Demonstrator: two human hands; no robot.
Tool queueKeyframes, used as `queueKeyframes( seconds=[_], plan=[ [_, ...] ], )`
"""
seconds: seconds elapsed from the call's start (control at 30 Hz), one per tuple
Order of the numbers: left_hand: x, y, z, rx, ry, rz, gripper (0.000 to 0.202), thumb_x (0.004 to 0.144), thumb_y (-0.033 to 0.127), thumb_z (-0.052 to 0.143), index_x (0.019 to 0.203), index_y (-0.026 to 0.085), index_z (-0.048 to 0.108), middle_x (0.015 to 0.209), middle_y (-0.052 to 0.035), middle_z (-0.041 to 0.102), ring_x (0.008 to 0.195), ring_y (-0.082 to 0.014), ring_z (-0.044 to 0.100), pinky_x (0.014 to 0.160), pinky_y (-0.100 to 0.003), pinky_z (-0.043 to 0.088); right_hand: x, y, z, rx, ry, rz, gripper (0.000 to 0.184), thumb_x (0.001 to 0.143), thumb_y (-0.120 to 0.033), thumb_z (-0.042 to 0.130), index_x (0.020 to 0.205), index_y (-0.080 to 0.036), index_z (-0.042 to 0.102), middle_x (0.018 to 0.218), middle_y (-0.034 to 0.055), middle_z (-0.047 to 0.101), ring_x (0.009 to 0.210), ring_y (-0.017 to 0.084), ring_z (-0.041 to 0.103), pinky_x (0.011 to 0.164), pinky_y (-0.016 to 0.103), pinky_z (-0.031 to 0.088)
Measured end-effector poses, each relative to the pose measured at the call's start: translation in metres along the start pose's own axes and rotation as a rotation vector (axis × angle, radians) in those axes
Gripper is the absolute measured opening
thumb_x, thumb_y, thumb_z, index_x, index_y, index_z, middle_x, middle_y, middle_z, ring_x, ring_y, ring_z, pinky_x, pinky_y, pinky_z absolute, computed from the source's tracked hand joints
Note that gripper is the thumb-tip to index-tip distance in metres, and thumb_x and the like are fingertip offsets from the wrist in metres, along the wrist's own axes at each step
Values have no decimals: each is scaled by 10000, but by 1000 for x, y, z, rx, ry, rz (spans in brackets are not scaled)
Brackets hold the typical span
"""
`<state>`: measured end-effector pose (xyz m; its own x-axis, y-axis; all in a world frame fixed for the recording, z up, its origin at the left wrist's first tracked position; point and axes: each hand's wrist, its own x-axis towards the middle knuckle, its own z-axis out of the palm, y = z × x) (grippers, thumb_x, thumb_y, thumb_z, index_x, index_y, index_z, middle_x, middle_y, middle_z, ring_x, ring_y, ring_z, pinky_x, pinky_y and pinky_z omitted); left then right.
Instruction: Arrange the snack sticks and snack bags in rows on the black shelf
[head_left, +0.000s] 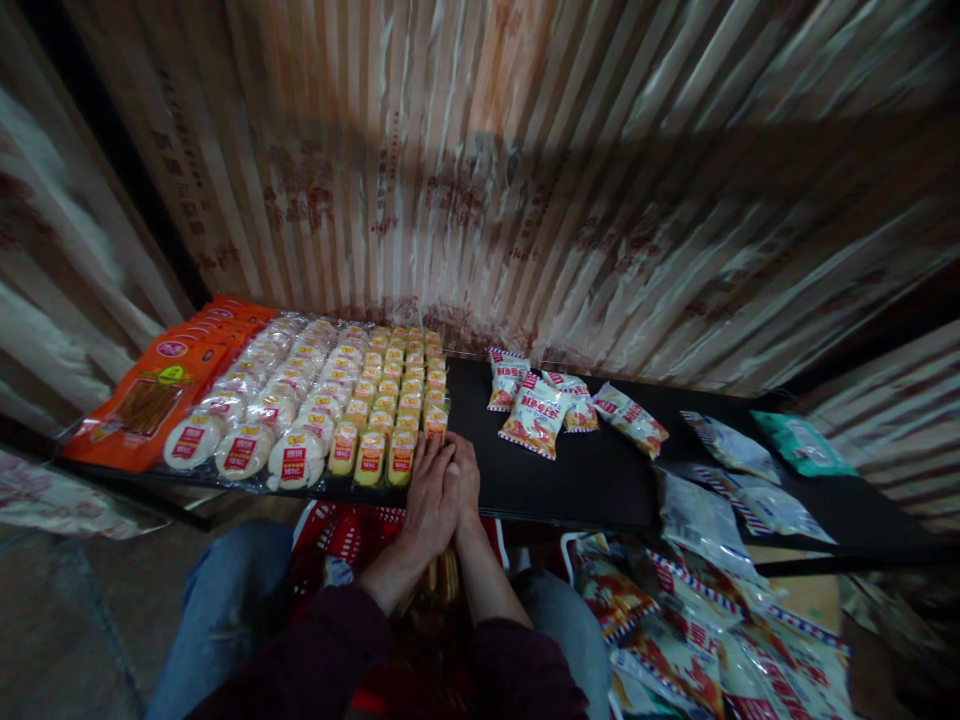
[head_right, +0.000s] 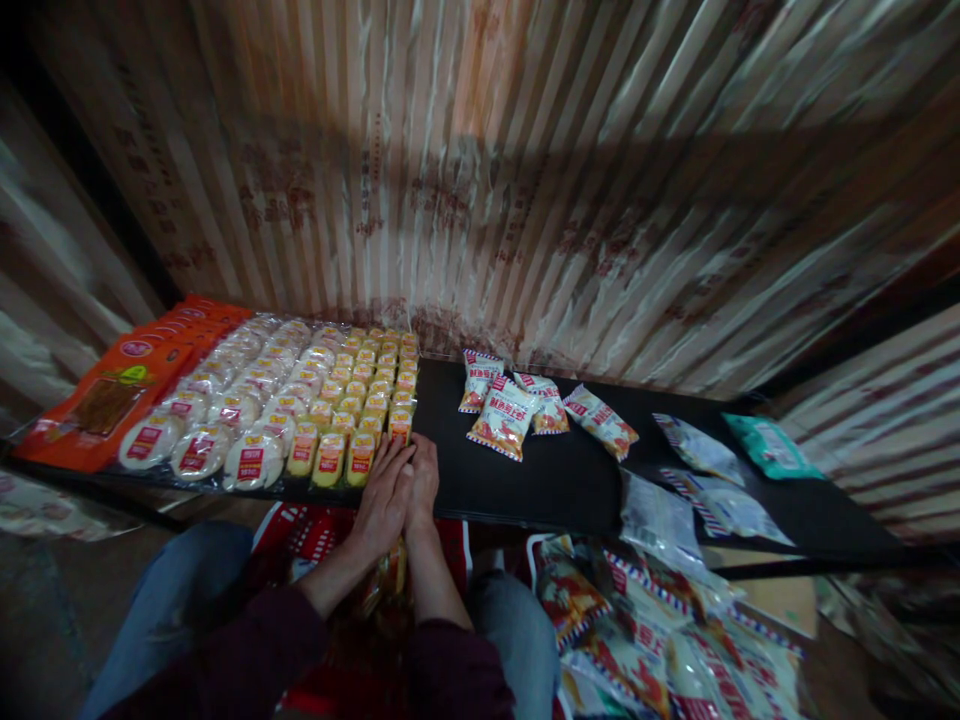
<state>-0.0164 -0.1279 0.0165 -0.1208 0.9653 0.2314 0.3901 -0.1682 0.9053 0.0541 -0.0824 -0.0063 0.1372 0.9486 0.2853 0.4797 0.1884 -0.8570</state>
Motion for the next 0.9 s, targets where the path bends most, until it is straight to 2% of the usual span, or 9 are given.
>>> queueKeyframes(
  seconds=[0.13,0.33,0.5,0.63,0.9],
  plan=[
    [-3,-1,0,38,-4,33,519,911,391,305,1280,103,530,1463,-124,377,1413,-242,196,1163,-480,180,0,-2,-2,-6,-26,-24,329,749,-204,415,1000,-182,625,1000,93,625,955,209,551,899,362,443],
    [-11,-4,1,12,-22,44,536,932,388,267,1356,107,435,1486,-121,335,1413,-202,201,1162,-445,191,-2,-1,-6,47,-5,-1,381,727,-174,422,1051,-193,623,1030,74,631,967,189,571,905,342,446],
    [-10,-6,1,1,-20,39,541,933,395,269,1344,91,445,1469,-139,364,1407,-202,221,1160,-444,195,-2,-4,-7,56,-10,17,411,736,-173,411,1089,-179,622,1072,80,643,1006,189,582,926,343,440],
    [-9,-6,1,-30,-2,45,530,929,408,284,1324,111,475,1460,-134,382,1402,-203,236,1160,-436,201,0,-7,-8,68,-43,1,378,739,-185,431,1052,-173,642,1030,83,668,987,194,596,916,346,449],
    [-11,-7,1,11,-12,64,527,941,385,258,1352,106,435,1477,-129,354,1408,-197,220,1161,-441,199,-3,-13,-11,63,-12,7,395,730,-170,430,1065,-189,637,1048,74,654,995,184,591,918,338,452]
  ],
)
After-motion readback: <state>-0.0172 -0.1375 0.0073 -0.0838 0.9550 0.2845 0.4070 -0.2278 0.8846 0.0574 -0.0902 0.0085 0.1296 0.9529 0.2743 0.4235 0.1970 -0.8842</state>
